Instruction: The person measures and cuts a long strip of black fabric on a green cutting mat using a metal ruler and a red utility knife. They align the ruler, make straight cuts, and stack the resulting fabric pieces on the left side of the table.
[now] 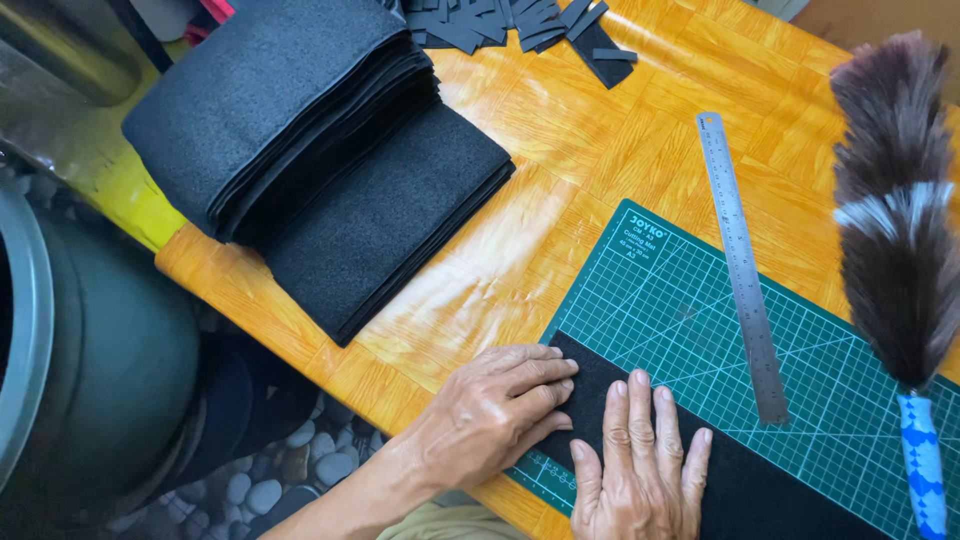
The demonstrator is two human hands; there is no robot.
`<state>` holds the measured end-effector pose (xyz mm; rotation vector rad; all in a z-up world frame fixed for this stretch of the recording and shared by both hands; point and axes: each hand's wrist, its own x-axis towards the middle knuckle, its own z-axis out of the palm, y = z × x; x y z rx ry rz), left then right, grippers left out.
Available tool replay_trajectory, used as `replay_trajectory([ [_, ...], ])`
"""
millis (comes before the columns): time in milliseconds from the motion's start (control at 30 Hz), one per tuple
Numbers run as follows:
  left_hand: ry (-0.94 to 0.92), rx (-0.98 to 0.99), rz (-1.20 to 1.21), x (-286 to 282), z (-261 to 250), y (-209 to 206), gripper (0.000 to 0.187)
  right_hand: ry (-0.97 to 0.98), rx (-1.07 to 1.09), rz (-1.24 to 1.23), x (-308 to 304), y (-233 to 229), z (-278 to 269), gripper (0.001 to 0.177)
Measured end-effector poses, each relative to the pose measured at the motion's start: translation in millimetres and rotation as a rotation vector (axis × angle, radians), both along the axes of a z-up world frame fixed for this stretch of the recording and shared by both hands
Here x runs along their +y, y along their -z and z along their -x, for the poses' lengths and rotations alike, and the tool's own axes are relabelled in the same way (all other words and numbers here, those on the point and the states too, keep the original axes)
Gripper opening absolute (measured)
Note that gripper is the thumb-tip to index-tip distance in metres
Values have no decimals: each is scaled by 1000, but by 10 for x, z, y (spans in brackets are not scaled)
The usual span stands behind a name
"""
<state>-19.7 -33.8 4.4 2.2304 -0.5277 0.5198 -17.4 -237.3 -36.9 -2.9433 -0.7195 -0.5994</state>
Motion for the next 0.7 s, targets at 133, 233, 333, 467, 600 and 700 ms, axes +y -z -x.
replay_trajectory([
  [133, -16, -7, 0, 8, 11, 17, 27, 1, -17, 3, 13, -23, -2, 69],
  [233, -28, -41, -59, 46, 31, 6, 26, 4, 6, -9, 8, -58, 10, 66],
  [333, -34, 0, -85, 147, 72, -19, 23, -21, 14, -3, -10, -49, -6, 66],
  [467, -18, 26, -45, 293, 41, -103, 17, -25, 18, 1, -5, -53, -6, 67],
  [600, -20, 57, 48, 405, -72, -199, 16, -29, 21, -22, 18, -96, 0, 65],
  [700, 30, 65, 78, 384, -173, -175, 16, -52, 34, 8, 0, -110, -5, 65],
])
